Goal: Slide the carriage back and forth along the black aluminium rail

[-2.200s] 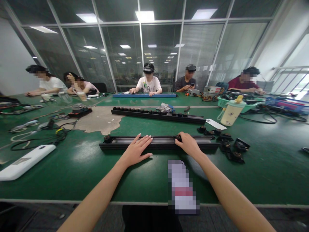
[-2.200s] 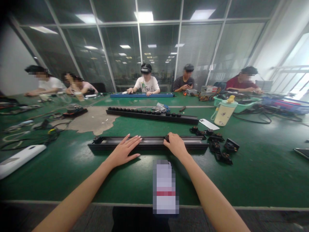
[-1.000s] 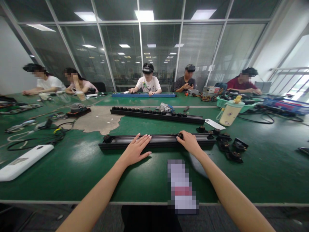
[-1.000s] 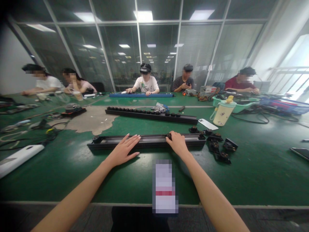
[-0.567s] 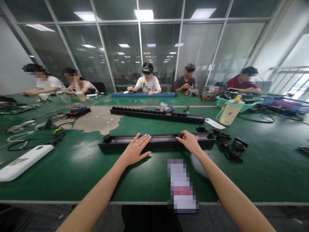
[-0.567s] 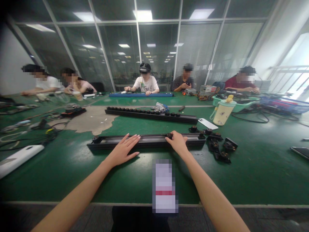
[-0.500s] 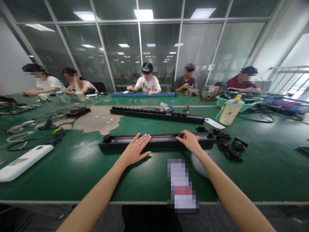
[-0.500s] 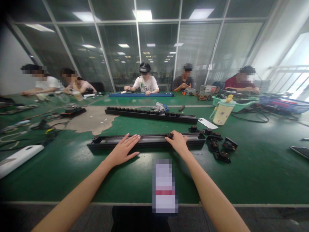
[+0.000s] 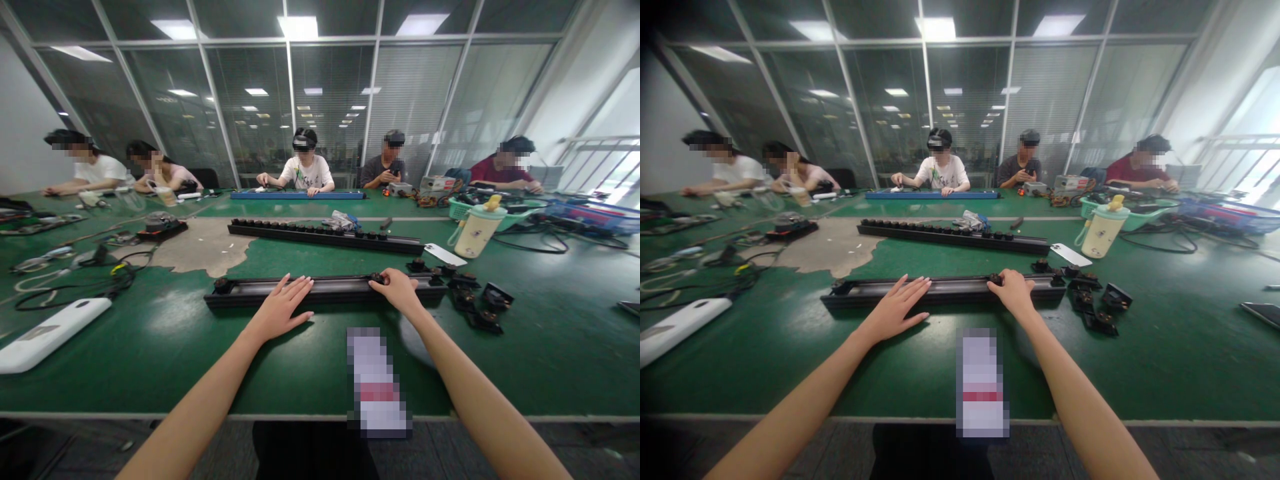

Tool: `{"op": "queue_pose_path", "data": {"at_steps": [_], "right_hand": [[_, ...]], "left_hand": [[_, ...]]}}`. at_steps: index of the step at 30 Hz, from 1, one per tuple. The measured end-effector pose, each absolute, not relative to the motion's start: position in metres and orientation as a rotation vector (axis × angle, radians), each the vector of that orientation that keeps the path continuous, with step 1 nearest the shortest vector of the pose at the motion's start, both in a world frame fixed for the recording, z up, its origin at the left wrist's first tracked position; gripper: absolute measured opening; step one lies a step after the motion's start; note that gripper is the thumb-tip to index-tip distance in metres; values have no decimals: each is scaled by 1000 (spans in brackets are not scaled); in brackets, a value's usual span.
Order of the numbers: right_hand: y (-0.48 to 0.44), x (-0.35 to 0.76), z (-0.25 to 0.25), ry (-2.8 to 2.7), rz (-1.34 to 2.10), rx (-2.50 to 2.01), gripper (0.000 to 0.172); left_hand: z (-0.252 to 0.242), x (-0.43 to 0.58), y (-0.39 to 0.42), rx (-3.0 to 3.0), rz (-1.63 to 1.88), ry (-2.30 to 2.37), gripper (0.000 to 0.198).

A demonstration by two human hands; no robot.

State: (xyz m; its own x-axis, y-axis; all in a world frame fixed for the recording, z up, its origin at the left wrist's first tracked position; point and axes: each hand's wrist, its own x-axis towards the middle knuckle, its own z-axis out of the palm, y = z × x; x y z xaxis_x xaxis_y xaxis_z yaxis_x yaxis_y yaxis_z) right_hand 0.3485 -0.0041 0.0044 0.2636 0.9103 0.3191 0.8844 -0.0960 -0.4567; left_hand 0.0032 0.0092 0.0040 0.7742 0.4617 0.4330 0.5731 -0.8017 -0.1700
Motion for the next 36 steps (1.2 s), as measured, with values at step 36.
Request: {"op": "queue_pose_path", "data": {"at_steps": [36], "right_hand": [[-16,341,17,-1743,-67,-2284,60]], "left_hand": [[4,3,9,-2673,-507,-818,72]]}}
